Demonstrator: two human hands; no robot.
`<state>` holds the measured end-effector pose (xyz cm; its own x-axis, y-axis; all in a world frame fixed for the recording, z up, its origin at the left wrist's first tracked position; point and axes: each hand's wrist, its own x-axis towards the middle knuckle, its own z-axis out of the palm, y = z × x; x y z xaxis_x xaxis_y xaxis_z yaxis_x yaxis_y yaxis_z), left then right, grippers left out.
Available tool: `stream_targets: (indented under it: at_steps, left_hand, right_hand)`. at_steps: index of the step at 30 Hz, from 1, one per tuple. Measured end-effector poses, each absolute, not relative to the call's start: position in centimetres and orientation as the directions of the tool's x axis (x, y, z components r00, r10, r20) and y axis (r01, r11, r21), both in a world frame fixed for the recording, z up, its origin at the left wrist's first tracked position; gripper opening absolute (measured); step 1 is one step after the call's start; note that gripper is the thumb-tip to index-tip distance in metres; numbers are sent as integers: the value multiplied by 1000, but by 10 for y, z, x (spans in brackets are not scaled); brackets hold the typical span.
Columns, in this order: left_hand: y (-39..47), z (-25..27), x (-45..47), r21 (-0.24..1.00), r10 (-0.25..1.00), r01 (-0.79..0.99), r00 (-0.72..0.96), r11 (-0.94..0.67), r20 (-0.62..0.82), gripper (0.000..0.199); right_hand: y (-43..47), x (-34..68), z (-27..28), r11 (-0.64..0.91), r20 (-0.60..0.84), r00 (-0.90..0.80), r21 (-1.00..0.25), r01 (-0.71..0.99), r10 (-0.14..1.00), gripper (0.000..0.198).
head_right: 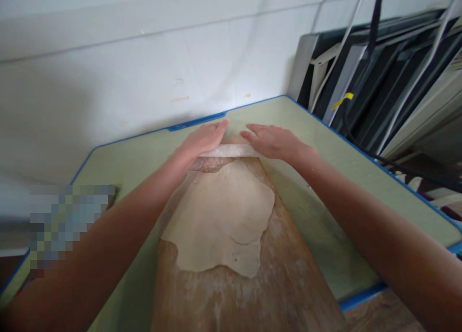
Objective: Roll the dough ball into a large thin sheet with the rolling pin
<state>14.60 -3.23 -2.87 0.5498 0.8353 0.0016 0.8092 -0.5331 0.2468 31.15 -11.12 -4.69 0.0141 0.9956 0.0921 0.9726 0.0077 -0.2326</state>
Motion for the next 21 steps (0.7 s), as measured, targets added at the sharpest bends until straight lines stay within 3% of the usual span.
stream_targets:
  at_steps: [4,8,15,21]
  left_hand:
    - [-29,-29,149,255,852,821,522,-512,29,65]
    - [-40,-26,146,228,873,846,487,-481,33,65]
    - [-72,-26,133,110,859,853,498,-510,119,59]
    - [-98,-28,120,78,815,824,534,-561,225,55]
  right_hand:
    - [-104,317,-48,38,65,-23,-230,972,998,60]
    - [-114,311,-46,-29,84,45,-190,981,995,57]
    - [-154,285,-40,28,165,-29,9,1000,986,48]
    - [-185,267,-37,-42,208,46,-25,999,977,50]
